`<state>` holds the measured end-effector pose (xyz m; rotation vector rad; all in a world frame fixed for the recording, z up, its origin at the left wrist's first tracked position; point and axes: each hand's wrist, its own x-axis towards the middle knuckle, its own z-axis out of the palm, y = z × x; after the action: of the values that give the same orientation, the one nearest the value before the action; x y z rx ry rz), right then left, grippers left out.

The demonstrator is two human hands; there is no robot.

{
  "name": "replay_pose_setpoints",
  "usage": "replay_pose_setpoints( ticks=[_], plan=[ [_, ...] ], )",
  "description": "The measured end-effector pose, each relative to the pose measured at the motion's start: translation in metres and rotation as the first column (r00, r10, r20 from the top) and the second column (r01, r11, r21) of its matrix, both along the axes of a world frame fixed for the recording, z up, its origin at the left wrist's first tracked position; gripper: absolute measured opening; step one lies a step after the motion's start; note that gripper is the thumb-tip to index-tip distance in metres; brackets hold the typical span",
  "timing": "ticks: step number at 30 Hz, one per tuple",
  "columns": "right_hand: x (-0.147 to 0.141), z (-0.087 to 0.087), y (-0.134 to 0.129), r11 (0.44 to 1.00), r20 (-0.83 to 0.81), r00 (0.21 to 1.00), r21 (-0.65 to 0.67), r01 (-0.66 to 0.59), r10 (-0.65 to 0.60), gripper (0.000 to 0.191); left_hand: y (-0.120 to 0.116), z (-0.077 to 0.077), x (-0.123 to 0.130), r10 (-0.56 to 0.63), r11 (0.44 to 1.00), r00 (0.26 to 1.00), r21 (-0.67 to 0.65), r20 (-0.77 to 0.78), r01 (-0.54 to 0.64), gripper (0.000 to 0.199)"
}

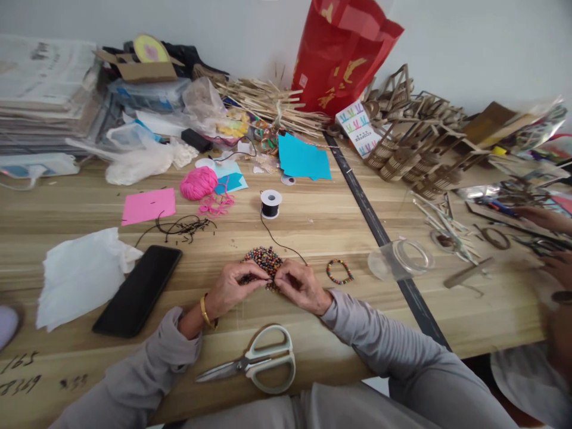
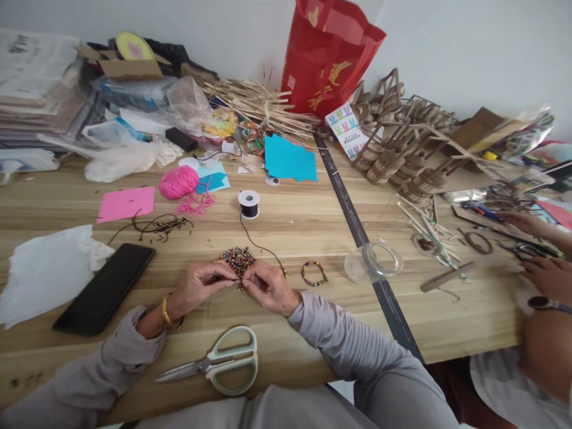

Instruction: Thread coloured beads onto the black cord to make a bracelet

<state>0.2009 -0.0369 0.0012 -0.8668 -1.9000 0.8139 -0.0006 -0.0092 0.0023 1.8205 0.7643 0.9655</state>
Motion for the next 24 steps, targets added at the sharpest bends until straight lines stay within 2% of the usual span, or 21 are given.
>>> replay_pose_setpoints(
  ticks=[24],
  plan=[
    [0.0010,-0.0021,0.0000,0.999,0.022,0.999,0.003,-0.034,0.034,0.010,-0.0008,-0.0018,0.0001,-0.008,0.999,1.000,-0.053,-0.027,0.007,0.008]
  ],
)
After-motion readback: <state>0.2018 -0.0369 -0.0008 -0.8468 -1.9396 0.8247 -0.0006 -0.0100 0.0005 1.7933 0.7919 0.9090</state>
